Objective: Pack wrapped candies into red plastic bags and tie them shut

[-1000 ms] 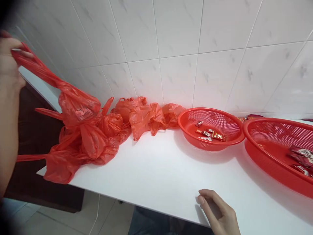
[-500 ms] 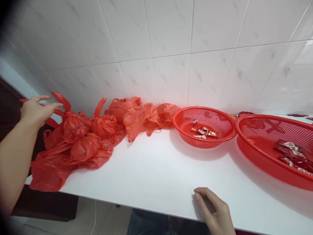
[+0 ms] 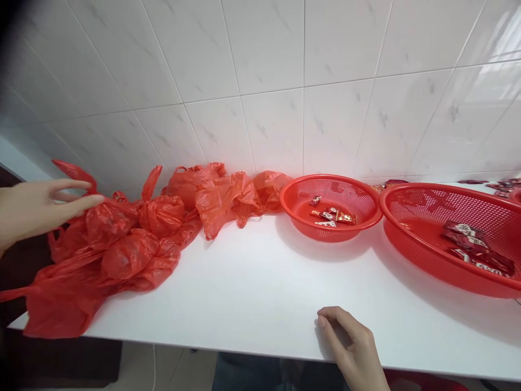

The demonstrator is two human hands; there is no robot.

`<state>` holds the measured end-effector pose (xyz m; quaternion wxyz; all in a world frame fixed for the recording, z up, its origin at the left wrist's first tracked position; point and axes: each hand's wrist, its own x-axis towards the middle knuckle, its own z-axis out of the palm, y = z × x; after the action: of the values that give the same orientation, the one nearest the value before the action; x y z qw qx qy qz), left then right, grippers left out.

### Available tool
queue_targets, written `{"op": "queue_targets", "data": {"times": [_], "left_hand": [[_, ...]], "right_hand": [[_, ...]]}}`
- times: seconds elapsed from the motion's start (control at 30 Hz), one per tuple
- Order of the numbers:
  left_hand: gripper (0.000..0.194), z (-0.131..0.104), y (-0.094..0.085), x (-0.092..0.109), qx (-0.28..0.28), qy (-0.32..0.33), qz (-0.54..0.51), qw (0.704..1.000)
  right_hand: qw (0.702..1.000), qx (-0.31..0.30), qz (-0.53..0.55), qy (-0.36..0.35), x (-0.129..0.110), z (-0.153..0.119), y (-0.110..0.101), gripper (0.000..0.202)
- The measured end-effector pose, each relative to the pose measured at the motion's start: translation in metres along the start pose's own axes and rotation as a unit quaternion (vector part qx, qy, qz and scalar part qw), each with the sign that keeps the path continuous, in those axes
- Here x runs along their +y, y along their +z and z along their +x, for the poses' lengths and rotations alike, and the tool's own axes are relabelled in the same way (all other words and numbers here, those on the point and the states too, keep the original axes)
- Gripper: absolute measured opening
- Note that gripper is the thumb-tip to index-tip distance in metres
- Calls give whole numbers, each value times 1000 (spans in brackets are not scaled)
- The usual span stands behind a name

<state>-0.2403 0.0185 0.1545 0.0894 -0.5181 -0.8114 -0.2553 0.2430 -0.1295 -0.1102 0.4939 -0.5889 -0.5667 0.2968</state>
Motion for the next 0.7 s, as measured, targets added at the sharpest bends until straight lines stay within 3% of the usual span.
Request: {"op": "queue_targets", "data": {"times": [0.07,0.13,0.23,0.3,0.37,0.5,0.6,0.7], "left_hand": [[45,-24,7,30,-85,41,-13,995],[52,-45,25,56,-190,119,-83,971],[49,-68,70,84,-321,187,-122,920],[44,-79,107,97,-378,219,-134,889],[38,-86,145,108,-386,225,-151,882],[40,-94,205,125,-339,223,-179,896],[44,-90,232,134,-285,194,-192,919],[49,-79,248,143,-237,153,-212,936]], "right_hand": [[1000,8,3,2,-1,-1,1,35],[1000,13,3,-2,1,-1,2,36],[1000,12,3,-18,7,0,2,36],[1000,10,5,-23,9,0,3,36],[1000,15,12,-14,8,0,4,35],[999,22,28,3,1,0,6,34],[999,31,30,-5,-2,0,8,35],[998,49,28,-8,-1,1,11,36]]}}
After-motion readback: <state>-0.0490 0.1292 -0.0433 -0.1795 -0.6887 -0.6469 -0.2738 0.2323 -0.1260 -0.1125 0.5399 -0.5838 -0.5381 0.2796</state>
